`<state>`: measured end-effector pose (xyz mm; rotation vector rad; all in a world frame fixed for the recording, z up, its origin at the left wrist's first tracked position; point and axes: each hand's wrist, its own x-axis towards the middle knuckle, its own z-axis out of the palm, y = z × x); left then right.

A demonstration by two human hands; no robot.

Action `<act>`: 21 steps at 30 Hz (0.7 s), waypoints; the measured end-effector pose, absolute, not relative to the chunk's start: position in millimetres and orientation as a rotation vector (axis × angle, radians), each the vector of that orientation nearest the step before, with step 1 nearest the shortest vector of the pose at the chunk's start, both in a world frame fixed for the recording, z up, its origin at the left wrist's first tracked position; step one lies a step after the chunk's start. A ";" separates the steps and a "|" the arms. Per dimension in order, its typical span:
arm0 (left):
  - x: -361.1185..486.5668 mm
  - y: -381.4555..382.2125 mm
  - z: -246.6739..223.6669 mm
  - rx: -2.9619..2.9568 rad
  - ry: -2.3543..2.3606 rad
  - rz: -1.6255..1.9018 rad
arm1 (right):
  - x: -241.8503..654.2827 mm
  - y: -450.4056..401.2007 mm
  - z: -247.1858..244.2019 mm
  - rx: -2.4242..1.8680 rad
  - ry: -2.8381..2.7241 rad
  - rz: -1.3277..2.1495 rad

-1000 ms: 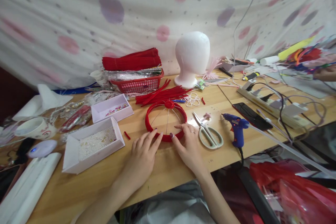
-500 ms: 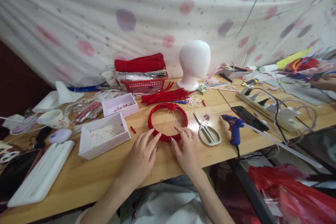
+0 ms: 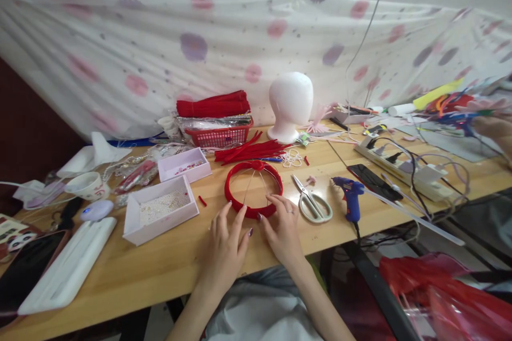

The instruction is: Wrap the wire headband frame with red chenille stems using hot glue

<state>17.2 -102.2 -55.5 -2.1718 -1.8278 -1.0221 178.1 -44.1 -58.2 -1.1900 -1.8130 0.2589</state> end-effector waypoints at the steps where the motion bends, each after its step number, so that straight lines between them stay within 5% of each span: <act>1: 17.9 -101.4 -54.3 -2.149 -1.815 -1.063 | 178.5 -44.7 -57.9 -1.190 -1.799 0.260; 21: 18.8 -68.7 -24.6 -2.167 -1.641 -1.209 | 182.8 -43.5 -55.8 -1.189 -1.610 0.489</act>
